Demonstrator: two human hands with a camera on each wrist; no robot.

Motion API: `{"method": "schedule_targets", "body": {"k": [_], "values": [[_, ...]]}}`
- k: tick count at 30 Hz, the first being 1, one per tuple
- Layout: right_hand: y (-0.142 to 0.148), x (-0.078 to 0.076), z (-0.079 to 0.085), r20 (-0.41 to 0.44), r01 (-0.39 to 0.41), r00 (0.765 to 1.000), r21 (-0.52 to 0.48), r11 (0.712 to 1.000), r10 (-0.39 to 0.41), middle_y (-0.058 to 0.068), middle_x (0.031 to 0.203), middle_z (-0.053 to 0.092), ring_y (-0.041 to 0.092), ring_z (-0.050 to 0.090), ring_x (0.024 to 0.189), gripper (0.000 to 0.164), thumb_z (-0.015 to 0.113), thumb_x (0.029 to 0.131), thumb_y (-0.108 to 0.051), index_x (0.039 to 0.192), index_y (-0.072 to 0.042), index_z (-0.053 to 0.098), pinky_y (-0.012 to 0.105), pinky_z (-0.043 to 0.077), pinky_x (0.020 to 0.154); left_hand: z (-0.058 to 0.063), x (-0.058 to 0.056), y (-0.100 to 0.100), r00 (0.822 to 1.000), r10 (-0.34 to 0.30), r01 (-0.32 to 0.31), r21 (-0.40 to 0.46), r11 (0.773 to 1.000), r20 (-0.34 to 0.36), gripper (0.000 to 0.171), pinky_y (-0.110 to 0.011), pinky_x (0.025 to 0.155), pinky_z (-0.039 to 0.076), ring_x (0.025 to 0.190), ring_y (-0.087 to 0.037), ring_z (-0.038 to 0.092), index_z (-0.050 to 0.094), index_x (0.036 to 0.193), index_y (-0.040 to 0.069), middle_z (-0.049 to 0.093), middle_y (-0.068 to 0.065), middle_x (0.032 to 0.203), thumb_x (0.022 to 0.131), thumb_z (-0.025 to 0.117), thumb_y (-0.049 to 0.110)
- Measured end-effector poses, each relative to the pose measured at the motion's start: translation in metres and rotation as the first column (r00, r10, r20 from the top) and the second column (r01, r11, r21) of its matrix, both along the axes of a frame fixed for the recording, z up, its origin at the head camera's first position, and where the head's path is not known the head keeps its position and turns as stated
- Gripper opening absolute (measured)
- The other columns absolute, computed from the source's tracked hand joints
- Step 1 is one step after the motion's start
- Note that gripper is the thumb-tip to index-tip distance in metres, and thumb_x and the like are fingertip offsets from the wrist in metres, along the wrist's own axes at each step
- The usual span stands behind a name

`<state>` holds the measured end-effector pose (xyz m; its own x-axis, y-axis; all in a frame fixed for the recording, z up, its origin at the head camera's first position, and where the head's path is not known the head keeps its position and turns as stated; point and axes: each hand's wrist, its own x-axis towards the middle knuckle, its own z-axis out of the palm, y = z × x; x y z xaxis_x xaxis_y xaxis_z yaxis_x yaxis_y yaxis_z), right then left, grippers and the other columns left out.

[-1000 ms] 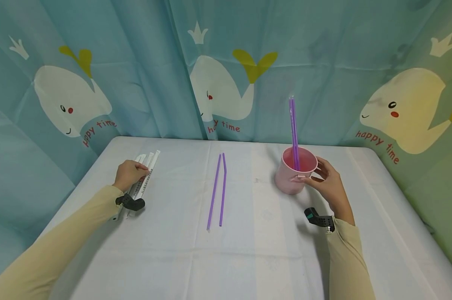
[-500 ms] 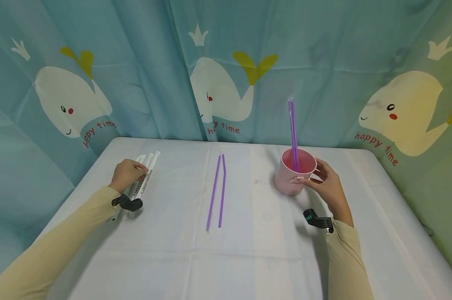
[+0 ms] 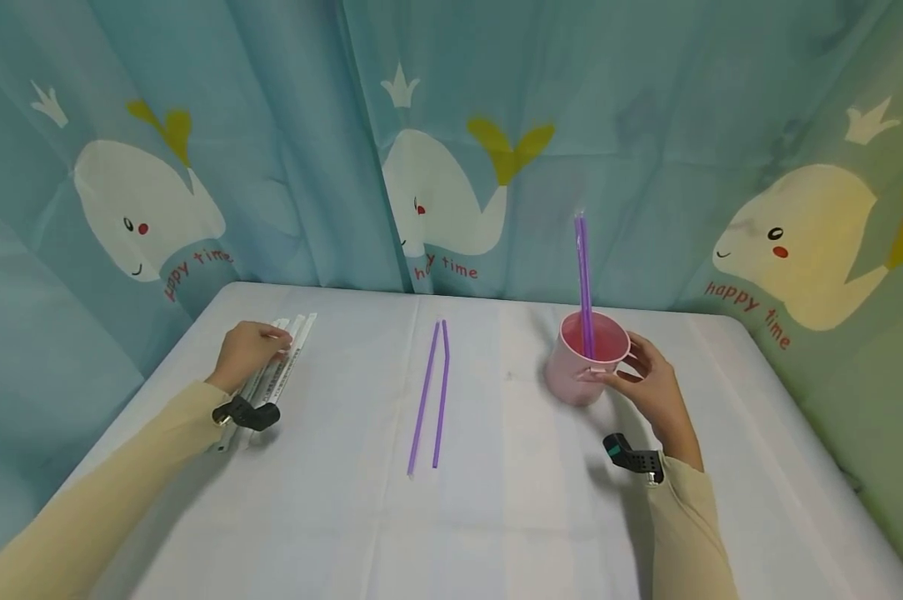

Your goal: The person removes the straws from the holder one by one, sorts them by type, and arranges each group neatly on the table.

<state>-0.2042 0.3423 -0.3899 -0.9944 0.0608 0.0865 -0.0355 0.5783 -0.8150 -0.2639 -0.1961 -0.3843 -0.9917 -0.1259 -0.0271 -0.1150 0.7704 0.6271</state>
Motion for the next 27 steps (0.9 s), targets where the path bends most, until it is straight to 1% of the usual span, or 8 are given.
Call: {"method": "schedule_targets", "body": {"k": [2,7,10,17,20,23,25,27], "values": [[0.000,0.001,-0.001,0.013,-0.003,1.000,0.007,1.000,0.002,0.027,0.146,0.033,0.044,0.037,0.129,0.085,0.071,0.084,-0.029,0.149,-0.005,0.021,0.008,0.048,0.084,0.002,0.002,0.002,1.000,-0.005,0.005,0.011,1.000,-0.021,0.031,-0.034,0.072,0.052,0.087,-0.029,0.065,0.065,0.112,-0.005,0.065,-0.024,0.112,0.094,0.052,0.017],[0.001,0.005,-0.003,0.022,-0.011,1.000,0.022,1.000,0.010,0.027,0.146,0.034,0.046,0.037,0.129,0.086,0.071,0.084,-0.029,0.148,-0.003,0.020,0.009,0.048,0.085,0.005,0.008,0.013,0.999,-0.006,0.010,0.079,0.997,-0.050,0.034,-0.042,0.083,0.051,0.094,-0.031,0.067,0.063,0.117,-0.003,0.067,-0.021,0.113,0.096,0.050,0.021],[0.002,0.003,-0.003,0.019,-0.010,1.000,0.023,1.000,0.010,0.027,0.146,0.034,0.046,0.037,0.130,0.086,0.071,0.084,-0.028,0.148,-0.002,0.020,0.007,0.047,0.083,0.006,0.008,0.023,0.997,-0.022,0.030,0.111,0.993,-0.077,0.034,-0.043,0.083,0.051,0.094,-0.030,0.069,0.063,0.117,-0.002,0.069,-0.020,0.109,0.096,0.050,0.022],[0.000,0.004,-0.005,0.032,-0.001,0.999,0.008,1.000,0.001,0.025,0.147,0.033,0.044,0.037,0.132,0.086,0.072,0.084,-0.028,0.148,-0.004,0.020,0.034,0.048,0.094,0.007,0.008,0.040,0.989,-0.046,0.071,0.178,0.982,-0.139,0.031,-0.032,0.074,0.055,0.092,-0.029,0.069,0.064,0.115,-0.001,0.070,-0.019,0.107,0.094,0.052,0.018],[0.000,0.005,-0.005,0.018,-0.021,1.000,0.000,1.000,0.021,0.026,0.147,0.033,0.045,0.037,0.130,0.086,0.071,0.084,-0.027,0.148,-0.002,0.020,0.023,0.051,0.091,0.010,0.006,0.049,0.987,-0.048,0.080,0.208,0.975,-0.156,0.031,-0.031,0.075,0.056,0.093,-0.028,0.069,0.064,0.117,0.000,0.070,-0.018,0.108,0.094,0.053,0.018],[-0.001,0.005,-0.005,0.002,-0.022,1.000,-0.006,1.000,0.022,0.027,0.145,0.035,0.046,0.038,0.128,0.086,0.072,0.083,-0.026,0.148,-0.001,0.021,0.005,0.047,0.080,0.014,0.004,0.061,0.980,-0.059,0.101,0.222,0.970,-0.190,0.031,-0.033,0.076,0.056,0.094,-0.029,0.069,0.064,0.117,0.001,0.069,-0.018,0.108,0.093,0.053,0.017],[0.000,0.004,-0.004,0.000,-0.021,1.000,-0.001,1.000,0.021,0.027,0.145,0.035,0.045,0.039,0.128,0.085,0.072,0.084,-0.025,0.147,-0.001,0.021,0.008,0.049,0.082,0.017,0.001,0.070,0.974,-0.068,0.118,0.226,0.967,-0.216,0.030,-0.035,0.077,0.056,0.094,-0.029,0.069,0.064,0.117,0.001,0.070,-0.018,0.108,0.093,0.054,0.017],[0.000,0.004,-0.002,0.007,-0.018,1.000,-0.003,1.000,0.018,0.027,0.146,0.034,0.046,0.038,0.130,0.085,0.071,0.084,-0.026,0.148,-0.002,0.020,0.022,0.052,0.090,0.020,-0.001,0.079,0.967,-0.085,0.142,0.230,0.963,-0.239,0.031,-0.037,0.079,0.055,0.095,-0.029,0.069,0.064,0.118,0.002,0.069,-0.018,0.108,0.093,0.054,0.016]]}}
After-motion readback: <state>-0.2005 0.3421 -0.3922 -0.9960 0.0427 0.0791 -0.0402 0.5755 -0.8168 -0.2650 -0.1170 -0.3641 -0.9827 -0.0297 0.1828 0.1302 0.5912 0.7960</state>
